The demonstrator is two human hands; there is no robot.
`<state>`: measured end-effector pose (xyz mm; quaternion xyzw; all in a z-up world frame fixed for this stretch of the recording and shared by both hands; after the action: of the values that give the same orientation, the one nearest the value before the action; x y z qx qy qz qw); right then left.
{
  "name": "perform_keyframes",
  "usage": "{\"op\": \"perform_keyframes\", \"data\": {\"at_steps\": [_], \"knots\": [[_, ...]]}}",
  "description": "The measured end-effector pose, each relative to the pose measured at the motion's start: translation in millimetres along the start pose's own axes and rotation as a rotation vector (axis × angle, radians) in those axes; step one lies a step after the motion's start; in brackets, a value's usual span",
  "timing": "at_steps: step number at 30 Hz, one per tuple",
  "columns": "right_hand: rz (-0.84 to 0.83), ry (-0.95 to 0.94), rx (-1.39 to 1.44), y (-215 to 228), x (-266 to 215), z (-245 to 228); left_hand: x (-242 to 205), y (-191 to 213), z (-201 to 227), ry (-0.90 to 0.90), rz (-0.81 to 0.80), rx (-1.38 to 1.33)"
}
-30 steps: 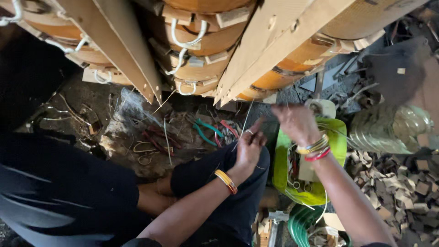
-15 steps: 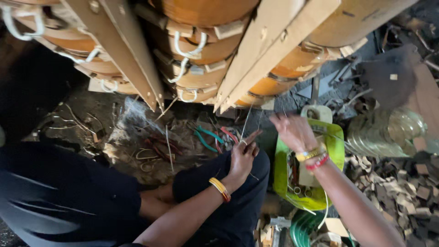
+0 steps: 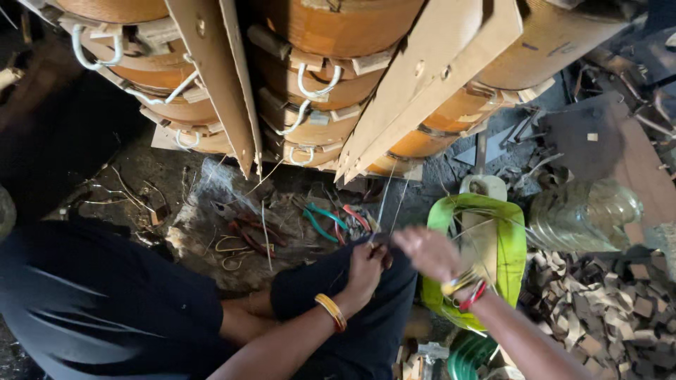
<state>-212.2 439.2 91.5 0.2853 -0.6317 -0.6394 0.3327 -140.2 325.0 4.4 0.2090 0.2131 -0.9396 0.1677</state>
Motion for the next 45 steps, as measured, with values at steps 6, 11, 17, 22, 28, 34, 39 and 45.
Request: {"op": "perform_keyframes", "data": {"at_steps": [6,11,17,22,28,34,39,45], "knots": [[0.226,-0.158,-0.074,2.3,0.7,39.1,-3.8,9.6,-15.4,-0.094,-0.135,0.027],[0.092,-0.127,-0.085,-8.4,-4.3,19.1,-5.3,16.3,-1.1,-0.137,-0.113,0.022],[0.136,-0.060,-0.046,17.6,2.8,18.9,-9.9,21.8,-1.7,-0.055,-0.189,0.056],[-0.298,-0.190,-0.098,-8.0,0.4,0.7,-1.5,23.9,-10.4,-0.104,-0.160,0.044],[-0.050,-0.133,0.095,-7.9,-9.0,-10.8,-0.7,30.2,-11.0,-0.029,-0.241,-0.038],[-0.092,-0.295,0.163,-22.1,-20.6,-27.5,2.3,45.3,-16.2,-0.052,-0.179,0.063],[0.095,-0.173,0.139,12.7,-19.6,-34.6,-1.5,56.8,-27.4,-0.021,-0.319,-0.005],[0.141,-0.070,0.127,7.4,-14.7,-59.5,-9.3,71.3,-45.6,-0.093,-0.260,0.216]]}}
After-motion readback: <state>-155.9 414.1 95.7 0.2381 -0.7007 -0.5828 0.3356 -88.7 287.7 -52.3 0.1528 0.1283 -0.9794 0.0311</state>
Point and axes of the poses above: each hand's wrist, its own x-axis towards the middle knuckle, its own y-axis out of the back of the hand, z = x × y, the point moved 5 cm from there along x, towards the middle knuckle, and after that the axes turned 9 degrees about z, right-handed, at the moved point
